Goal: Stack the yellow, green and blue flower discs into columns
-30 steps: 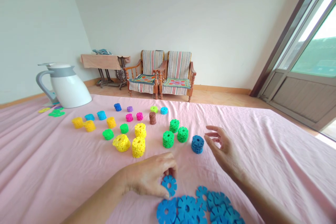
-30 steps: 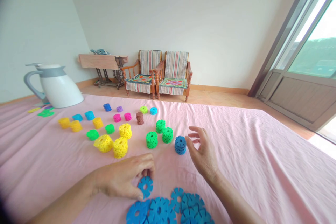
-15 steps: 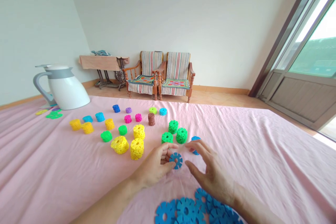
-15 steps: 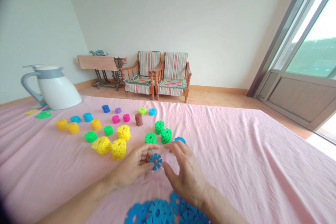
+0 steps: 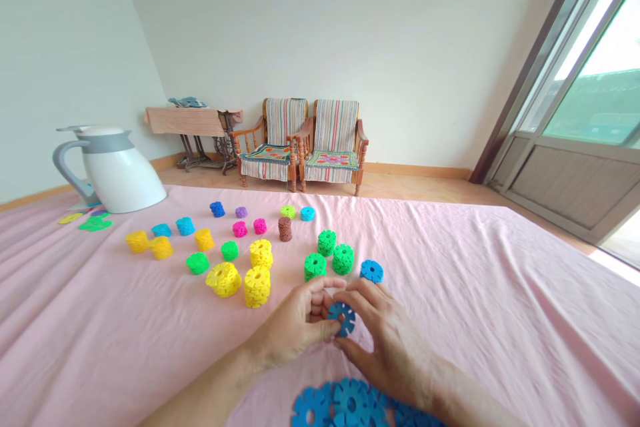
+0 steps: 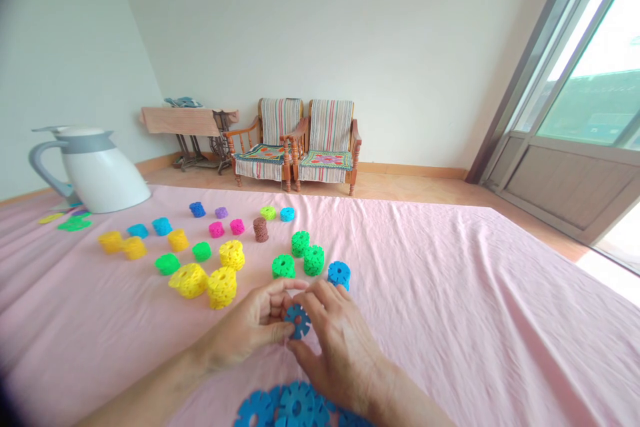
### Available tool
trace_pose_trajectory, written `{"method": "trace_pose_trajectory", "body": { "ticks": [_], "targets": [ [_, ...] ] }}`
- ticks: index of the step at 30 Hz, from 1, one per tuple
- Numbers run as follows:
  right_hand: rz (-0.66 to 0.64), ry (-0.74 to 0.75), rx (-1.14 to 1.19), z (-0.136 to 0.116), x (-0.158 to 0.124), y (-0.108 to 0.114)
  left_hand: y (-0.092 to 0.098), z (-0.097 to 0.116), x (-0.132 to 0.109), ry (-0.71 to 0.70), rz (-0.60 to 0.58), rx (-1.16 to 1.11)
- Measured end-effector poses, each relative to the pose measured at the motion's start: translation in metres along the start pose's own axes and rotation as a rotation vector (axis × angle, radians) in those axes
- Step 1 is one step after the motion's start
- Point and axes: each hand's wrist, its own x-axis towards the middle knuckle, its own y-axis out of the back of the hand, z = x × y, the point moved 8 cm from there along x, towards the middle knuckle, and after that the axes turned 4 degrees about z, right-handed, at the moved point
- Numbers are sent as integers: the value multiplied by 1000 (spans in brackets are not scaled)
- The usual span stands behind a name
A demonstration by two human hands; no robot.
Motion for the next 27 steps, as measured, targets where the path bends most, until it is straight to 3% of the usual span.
{"method": "trace_pose_trajectory", "body": {
  "ticks": [3, 6, 8, 13, 27],
  "targets": [
    [103, -62, 32, 17, 3, 9, 5, 1, 2, -8, 51, 34],
    [290, -209, 18, 52, 4, 26, 10, -3, 4, 10, 96, 124],
    [343, -286, -15, 74, 4, 30, 11, -7, 4, 27, 93, 158],
    [354, -349, -58, 99, 4, 30, 10, -9, 3, 42, 94, 193],
    [306, -364, -69, 115, 3, 17, 9, -8, 1, 65, 91, 208]
  ]
}}
